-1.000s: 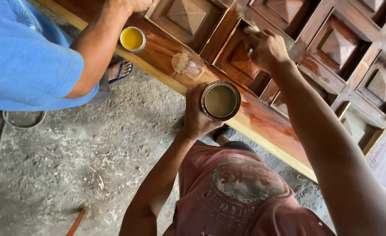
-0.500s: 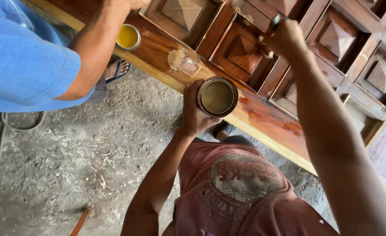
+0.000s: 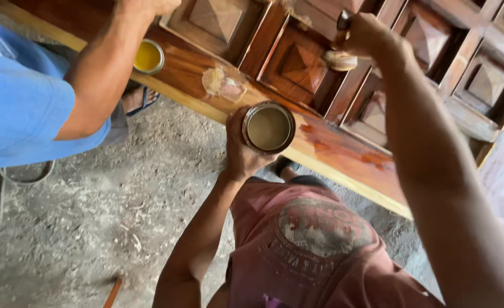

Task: The person holds a can of wood stain in one hand and uses a brush to apply stain to a paneled wooden door laid flat on trestles, brushing the raised panels, rails and edges, and re-dipping the brush as they work across the door surface.

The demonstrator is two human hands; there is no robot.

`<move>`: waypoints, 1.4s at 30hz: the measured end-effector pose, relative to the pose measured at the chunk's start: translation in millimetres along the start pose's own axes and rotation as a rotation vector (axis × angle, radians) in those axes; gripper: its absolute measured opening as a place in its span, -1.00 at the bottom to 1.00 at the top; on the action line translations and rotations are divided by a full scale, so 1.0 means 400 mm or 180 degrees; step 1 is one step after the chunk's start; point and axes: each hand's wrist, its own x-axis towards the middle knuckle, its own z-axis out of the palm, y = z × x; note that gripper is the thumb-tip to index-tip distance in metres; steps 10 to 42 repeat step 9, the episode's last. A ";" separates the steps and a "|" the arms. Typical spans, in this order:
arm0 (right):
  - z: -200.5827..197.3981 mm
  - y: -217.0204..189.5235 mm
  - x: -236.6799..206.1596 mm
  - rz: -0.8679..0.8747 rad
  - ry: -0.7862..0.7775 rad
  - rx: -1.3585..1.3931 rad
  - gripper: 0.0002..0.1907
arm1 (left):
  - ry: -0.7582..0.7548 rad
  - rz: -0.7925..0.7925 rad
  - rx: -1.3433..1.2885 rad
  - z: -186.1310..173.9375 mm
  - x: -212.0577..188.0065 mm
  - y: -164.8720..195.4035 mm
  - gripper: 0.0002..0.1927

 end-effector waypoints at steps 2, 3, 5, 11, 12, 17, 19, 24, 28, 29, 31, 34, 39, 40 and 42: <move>0.002 -0.003 -0.021 -0.0384 0.0014 -0.0211 -0.79 | -0.0030 0.0041 -0.0043 0.008 -0.004 0.009 0.16; -0.021 -0.012 -0.009 -0.0620 0.0086 -0.0361 -0.78 | 0.0031 0.0112 -0.0053 0.020 0.022 -0.002 0.16; -0.035 -0.038 0.005 -0.0468 0.0395 0.0417 -0.77 | 0.0132 0.0132 -0.0011 0.024 0.048 -0.024 0.18; 0.018 -0.011 -0.022 -0.0374 0.0298 0.0767 -0.79 | -0.0021 0.0061 -0.0101 0.017 0.016 -0.028 0.21; 0.018 -0.011 -0.022 -0.0374 0.0298 0.0767 -0.79 | -0.0021 0.0061 -0.0101 0.017 0.016 -0.028 0.21; 0.018 -0.011 -0.022 -0.0374 0.0298 0.0767 -0.79 | -0.0021 0.0061 -0.0101 0.017 0.016 -0.028 0.21; 0.018 -0.011 -0.022 -0.0374 0.0298 0.0767 -0.79 | -0.0021 0.0061 -0.0101 0.017 0.016 -0.028 0.21; 0.018 -0.011 -0.022 -0.0374 0.0298 0.0767 -0.79 | -0.0021 0.0061 -0.0101 0.017 0.016 -0.028 0.21; 0.018 -0.011 -0.022 -0.0374 0.0298 0.0767 -0.79 | -0.0021 0.0061 -0.0101 0.017 0.016 -0.028 0.21; 0.018 -0.011 -0.022 -0.0374 0.0298 0.0767 -0.79 | -0.0021 0.0061 -0.0101 0.017 0.016 -0.028 0.21; 0.018 -0.011 -0.022 -0.0374 0.0298 0.0767 -0.79 | -0.0021 0.0061 -0.0101 0.017 0.016 -0.028 0.21; 0.018 -0.011 -0.022 -0.0374 0.0298 0.0767 -0.79 | -0.0021 0.0061 -0.0101 0.017 0.016 -0.028 0.21; 0.018 -0.011 -0.022 -0.0374 0.0298 0.0767 -0.79 | -0.0021 0.0061 -0.0101 0.017 0.016 -0.028 0.21; 0.018 -0.011 -0.022 -0.0374 0.0298 0.0767 -0.79 | -0.0021 0.0061 -0.0101 0.017 0.016 -0.028 0.21; 0.018 -0.011 -0.022 -0.0374 0.0298 0.0767 -0.79 | -0.0021 0.0061 -0.0101 0.017 0.016 -0.028 0.21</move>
